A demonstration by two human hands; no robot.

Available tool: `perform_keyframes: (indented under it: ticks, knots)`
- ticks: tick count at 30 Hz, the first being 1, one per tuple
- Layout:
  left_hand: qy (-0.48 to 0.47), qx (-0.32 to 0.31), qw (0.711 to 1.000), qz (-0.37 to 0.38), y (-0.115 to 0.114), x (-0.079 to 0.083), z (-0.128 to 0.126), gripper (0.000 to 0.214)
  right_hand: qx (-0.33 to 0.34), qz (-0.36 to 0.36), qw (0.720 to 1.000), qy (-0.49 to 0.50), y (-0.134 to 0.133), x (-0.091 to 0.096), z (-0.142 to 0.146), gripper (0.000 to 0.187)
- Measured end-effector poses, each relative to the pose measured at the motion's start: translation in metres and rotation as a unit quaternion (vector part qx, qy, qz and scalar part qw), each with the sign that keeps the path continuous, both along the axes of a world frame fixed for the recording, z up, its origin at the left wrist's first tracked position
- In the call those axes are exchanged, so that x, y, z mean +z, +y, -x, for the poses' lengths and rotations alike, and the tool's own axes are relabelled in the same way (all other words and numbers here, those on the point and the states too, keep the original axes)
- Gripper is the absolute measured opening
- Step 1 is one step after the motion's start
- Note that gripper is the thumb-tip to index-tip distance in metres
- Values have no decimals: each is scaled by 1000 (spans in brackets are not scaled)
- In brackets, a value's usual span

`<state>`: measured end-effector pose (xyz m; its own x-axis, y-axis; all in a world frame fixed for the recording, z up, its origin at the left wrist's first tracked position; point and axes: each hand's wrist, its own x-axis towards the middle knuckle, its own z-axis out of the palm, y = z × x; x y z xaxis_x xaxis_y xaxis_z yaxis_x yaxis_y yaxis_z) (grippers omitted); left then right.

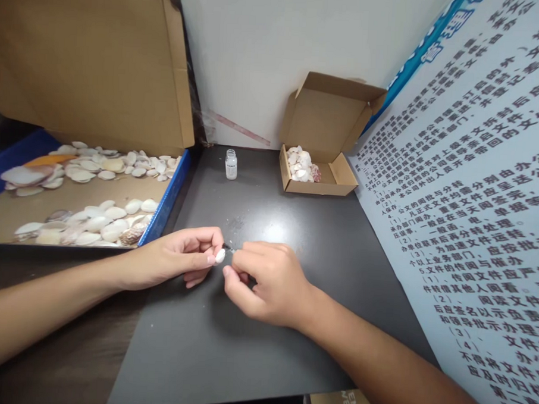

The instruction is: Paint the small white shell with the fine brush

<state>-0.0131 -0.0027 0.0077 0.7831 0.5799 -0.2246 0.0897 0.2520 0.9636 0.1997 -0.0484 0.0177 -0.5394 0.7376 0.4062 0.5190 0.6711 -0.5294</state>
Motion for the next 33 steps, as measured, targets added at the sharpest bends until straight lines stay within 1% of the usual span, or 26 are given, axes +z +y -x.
perform_keyframes:
  ticks: [2,6,9,14,16,20,21,25,26,29,31,33]
  knots:
    - [5,0,1000,-4,0,0,0,26,-6,8,1000,3,0,0,-1,30]
    - [-1,-3,1000,-2,0,0,0,26,45,5,999,9,-1,0,0,30]
    - [4,-4,1000,-6,0,1,0,26,60,1,998,14,-1,0,1,31]
    - [19,-4,1000,-15,1,2,1,27,13,10,1000,17,1,-2,-1,30]
    - [18,-5,1000,-15,1,1,1,27,5,7,1000,22,1,-2,-1,29]
    - [10,-6,1000,-10,1,0,1,25,49,-2,998,24,0,-1,1,31]
    - [6,-6,1000,-8,1,0,1,24,49,2,999,18,0,-1,0,30]
    - [6,-4,1000,-9,0,2,0,24,-2,19,1000,0,1,0,-2,30]
    - [8,-4,1000,-9,-1,2,0,24,-5,17,1000,2,2,0,-2,30]
    - [9,-3,1000,-10,-1,3,0,24,38,-5,999,25,1,1,-1,31]
    - [5,-5,1000,-11,-1,3,0,22,65,-6,998,25,0,1,0,30]
    - [7,-4,1000,-14,-1,2,0,22,59,4,998,10,-1,-1,0,30]
